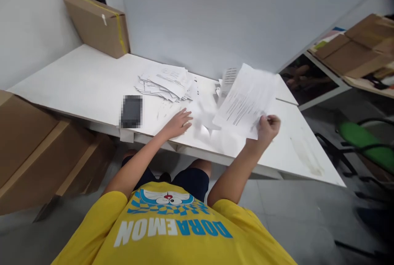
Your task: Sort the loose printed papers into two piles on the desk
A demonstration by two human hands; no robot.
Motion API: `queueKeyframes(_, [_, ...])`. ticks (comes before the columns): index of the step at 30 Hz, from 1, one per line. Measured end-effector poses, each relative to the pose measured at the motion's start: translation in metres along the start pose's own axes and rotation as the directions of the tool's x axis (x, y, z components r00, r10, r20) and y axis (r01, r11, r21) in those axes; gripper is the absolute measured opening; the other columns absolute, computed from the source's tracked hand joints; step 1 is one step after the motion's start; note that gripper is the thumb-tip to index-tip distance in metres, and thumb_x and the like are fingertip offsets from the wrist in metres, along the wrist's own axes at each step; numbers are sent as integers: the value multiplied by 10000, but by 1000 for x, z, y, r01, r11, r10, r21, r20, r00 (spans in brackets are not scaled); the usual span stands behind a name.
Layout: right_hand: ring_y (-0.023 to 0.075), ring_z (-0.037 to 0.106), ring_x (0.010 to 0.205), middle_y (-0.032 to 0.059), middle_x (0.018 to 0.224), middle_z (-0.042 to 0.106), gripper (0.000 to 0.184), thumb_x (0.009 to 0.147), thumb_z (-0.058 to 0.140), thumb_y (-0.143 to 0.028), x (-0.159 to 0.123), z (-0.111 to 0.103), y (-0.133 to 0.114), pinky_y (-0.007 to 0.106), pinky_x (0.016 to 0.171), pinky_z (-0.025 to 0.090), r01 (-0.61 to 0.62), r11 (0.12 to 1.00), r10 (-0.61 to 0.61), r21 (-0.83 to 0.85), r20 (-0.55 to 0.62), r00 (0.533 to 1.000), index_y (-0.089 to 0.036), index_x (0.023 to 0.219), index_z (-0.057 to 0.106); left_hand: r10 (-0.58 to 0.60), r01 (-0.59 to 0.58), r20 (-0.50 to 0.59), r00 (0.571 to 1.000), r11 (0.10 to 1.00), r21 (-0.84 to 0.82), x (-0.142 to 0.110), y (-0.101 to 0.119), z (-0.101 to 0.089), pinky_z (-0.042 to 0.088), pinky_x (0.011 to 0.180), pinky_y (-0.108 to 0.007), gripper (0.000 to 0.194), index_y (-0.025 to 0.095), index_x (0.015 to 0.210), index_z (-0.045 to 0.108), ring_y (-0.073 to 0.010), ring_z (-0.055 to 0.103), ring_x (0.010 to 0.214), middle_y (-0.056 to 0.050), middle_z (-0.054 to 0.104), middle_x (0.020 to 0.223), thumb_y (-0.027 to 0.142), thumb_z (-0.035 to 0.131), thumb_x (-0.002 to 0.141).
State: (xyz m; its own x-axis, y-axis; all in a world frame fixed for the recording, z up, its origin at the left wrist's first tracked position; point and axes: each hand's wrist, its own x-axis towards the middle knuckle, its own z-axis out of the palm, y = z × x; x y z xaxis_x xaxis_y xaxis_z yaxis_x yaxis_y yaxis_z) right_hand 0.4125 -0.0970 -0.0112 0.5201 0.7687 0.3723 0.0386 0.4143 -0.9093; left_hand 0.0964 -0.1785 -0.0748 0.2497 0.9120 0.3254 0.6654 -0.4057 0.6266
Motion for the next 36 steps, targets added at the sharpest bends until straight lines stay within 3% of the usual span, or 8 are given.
queueKeyframes(5, [119, 548, 738, -62, 756, 421, 380, 612, 697, -419, -42, -71, 55, 282, 714, 536, -260, 965, 253, -18, -180, 951, -248, 821, 431, 204, -219, -165, 965, 972, -79, -14, 24, 4, 332, 1206, -595, 339, 162, 1073, 718, -329, 471, 1414, -160, 695, 1243, 397, 501, 961])
queueKeyframes(9, [142, 545, 690, -60, 710, 434, 395, 555, 689, -458, -71, -116, 60, 299, 637, 509, -311, 947, 288, -84, -214, 933, -254, 790, 446, 216, -176, 43, 975, 880, -442, -49, 84, 62, 472, 1088, -516, 205, 241, 912, 735, -302, 678, 1122, -127, 751, 1019, 419, 649, 859])
queueKeyframes(11, [156, 561, 670, -49, 695, 478, 376, 546, 687, -457, -84, -132, 57, 305, 603, 496, -342, 933, 317, -113, -194, 928, -251, 778, 474, 56, 52, 182, 982, 841, -538, -65, 108, 98, 549, 918, -447, 275, 233, 961, 718, -265, 713, 906, -115, 747, 920, 474, 638, 856])
queueKeyframes(15, [163, 582, 672, -25, 737, 582, 386, 518, 715, -400, -113, -150, 43, 290, 588, 472, -495, 856, 494, -152, -47, 868, -243, 841, 572, -234, 527, 476, 848, 482, -700, -65, 114, 141, 494, 585, -277, 461, 193, 1049, 623, -146, 631, 563, -41, 702, 783, 617, 544, 885])
queueKeyframes(20, [189, 618, 846, 31, 1010, 660, 436, 546, 763, -372, -131, -163, 22, 286, 657, 481, -587, 786, 615, -194, 147, 774, -258, 942, 623, -572, 536, 342, 746, 210, -818, -42, 103, 143, 521, 640, -270, 486, 165, 887, 645, -199, 685, 818, -93, 712, 885, 644, 672, 808])
queueKeyframes(25, [190, 562, 752, 15, 826, 629, 475, 613, 665, -348, -113, -178, 12, 333, 693, 465, -423, 764, 572, -487, 209, 793, -234, 1074, 677, -638, 308, 138, 757, 162, -938, -44, 124, 136, 543, 716, -277, 464, 171, 936, 678, -168, 677, 768, -48, 733, 851, 603, 732, 776])
queueKeyframes(31, [208, 598, 835, 52, 949, 680, 363, 768, 530, -305, -71, -168, -7, 385, 793, 477, -74, 772, 290, -631, 247, 925, -240, 1074, 717, -697, 406, 192, 691, 154, -901, -60, 122, 122, 375, 441, -226, 526, 148, 804, 629, -134, 564, 438, -2, 592, 470, 655, 742, 728])
queueKeyframes(36, [218, 608, 900, 70, 1004, 686, 353, 794, 464, -195, -52, -107, 1, 405, 866, 478, 118, 780, 272, -614, 503, 820, -235, 1028, 726, -734, 384, 196, 651, 95, -918, -72, 114, 120, 435, 515, -224, 500, 147, 866, 641, -148, 656, 600, -36, 688, 658, 605, 772, 714])
